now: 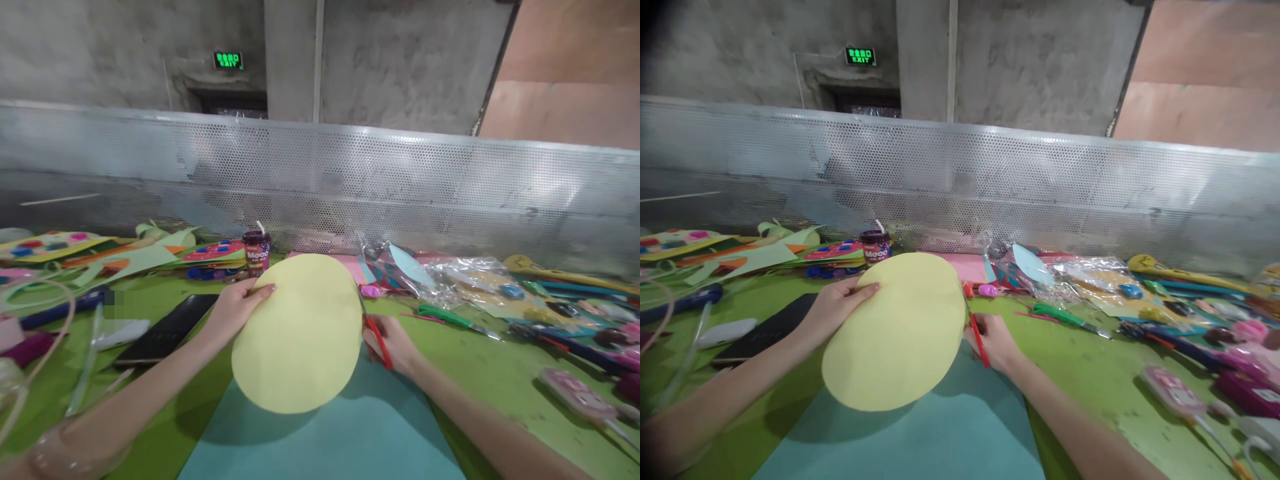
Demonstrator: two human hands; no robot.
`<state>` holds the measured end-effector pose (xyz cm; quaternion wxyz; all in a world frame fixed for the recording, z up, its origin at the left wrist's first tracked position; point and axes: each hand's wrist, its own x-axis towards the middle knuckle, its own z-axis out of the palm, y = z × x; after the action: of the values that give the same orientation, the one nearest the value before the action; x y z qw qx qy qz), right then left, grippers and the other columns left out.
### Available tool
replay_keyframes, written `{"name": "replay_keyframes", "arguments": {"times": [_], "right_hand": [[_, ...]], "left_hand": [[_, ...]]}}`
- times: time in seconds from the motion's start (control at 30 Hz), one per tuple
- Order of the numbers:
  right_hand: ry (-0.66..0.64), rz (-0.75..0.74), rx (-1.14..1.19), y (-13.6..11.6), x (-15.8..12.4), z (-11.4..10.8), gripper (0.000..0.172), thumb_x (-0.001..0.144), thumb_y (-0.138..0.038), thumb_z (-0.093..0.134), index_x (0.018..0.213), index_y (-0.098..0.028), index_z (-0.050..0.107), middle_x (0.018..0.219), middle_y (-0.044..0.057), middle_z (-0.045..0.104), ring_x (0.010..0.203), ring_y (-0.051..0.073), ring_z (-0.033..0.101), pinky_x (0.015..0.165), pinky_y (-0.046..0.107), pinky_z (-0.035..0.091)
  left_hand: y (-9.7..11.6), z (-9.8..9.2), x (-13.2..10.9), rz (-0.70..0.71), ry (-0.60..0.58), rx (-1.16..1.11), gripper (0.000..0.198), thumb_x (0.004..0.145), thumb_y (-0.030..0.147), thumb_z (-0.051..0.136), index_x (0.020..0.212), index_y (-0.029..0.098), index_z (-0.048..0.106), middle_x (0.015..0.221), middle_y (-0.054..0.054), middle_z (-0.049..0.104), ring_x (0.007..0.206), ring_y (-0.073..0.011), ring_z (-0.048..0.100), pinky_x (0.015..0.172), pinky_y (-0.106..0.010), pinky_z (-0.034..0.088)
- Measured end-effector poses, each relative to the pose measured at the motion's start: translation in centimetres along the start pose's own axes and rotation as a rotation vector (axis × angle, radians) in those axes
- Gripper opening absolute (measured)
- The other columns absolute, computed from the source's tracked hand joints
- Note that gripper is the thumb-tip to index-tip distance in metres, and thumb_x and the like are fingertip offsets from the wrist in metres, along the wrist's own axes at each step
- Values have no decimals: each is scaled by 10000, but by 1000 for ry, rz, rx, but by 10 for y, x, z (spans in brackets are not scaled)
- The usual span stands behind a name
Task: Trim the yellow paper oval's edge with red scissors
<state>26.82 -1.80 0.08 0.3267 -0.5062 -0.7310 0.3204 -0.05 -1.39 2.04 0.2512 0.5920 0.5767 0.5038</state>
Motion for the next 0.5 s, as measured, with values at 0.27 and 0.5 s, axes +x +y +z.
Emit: {"name": "replay_keyframes", "arguments": {"times": [0.27, 0.5], "right_hand": [[-10, 2, -8, 4, 1, 0, 141, 687, -238, 410, 566, -165, 410, 405, -49, 451, 358, 95, 473, 354, 181, 357], [0, 37, -14, 3, 1, 2, 134, 682, -247, 403, 579, -164, 422, 427, -46, 464, 358, 89, 474, 357, 176, 354]], "left_hand": [[-1, 2, -1, -10, -34, -23, 369, 655, 462, 557, 874, 178, 645, 776, -34, 697, 627, -205, 630, 487, -248, 457], [0, 1, 0, 4, -5, -13, 348, 637, 454, 565, 830, 181, 663, 745, -35, 697, 619, -210, 628, 499, -263, 464]]}}
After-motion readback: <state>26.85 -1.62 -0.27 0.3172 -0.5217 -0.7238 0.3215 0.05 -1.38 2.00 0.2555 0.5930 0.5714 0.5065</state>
